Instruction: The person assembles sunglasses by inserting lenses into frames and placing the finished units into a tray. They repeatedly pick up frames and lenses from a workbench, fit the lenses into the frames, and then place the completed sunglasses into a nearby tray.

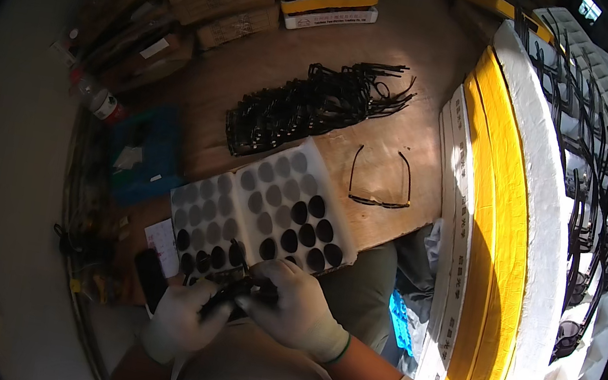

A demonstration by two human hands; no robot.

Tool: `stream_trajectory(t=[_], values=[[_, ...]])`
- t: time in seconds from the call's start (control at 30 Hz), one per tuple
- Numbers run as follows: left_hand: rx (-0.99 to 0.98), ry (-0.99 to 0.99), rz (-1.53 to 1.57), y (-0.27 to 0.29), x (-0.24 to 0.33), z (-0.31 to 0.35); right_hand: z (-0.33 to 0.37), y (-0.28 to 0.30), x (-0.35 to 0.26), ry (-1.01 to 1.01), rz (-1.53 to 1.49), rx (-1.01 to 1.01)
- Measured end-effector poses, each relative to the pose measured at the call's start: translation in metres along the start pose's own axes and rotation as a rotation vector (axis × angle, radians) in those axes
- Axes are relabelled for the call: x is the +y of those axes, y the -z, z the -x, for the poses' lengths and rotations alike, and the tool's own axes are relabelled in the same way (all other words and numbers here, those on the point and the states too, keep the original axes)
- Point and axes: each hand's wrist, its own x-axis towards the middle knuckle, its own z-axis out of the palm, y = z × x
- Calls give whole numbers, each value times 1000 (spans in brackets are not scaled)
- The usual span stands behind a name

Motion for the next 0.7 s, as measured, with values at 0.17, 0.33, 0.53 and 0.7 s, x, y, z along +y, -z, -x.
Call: stream_trajectory(t=[0.17,0.33,0.53,0.7], values=[[-403,-138,204,1,-5,-63,-1,37,29,193,35,-24],[-69,258,194,-79,-77,-170,14,91,32,-6,102,124],[-174,297,-233,-128,-82,-189,26,91,27,-207,-34,233],[-55,245,-16,-115,-85,-172,17,61,27,-178,-194,186]])
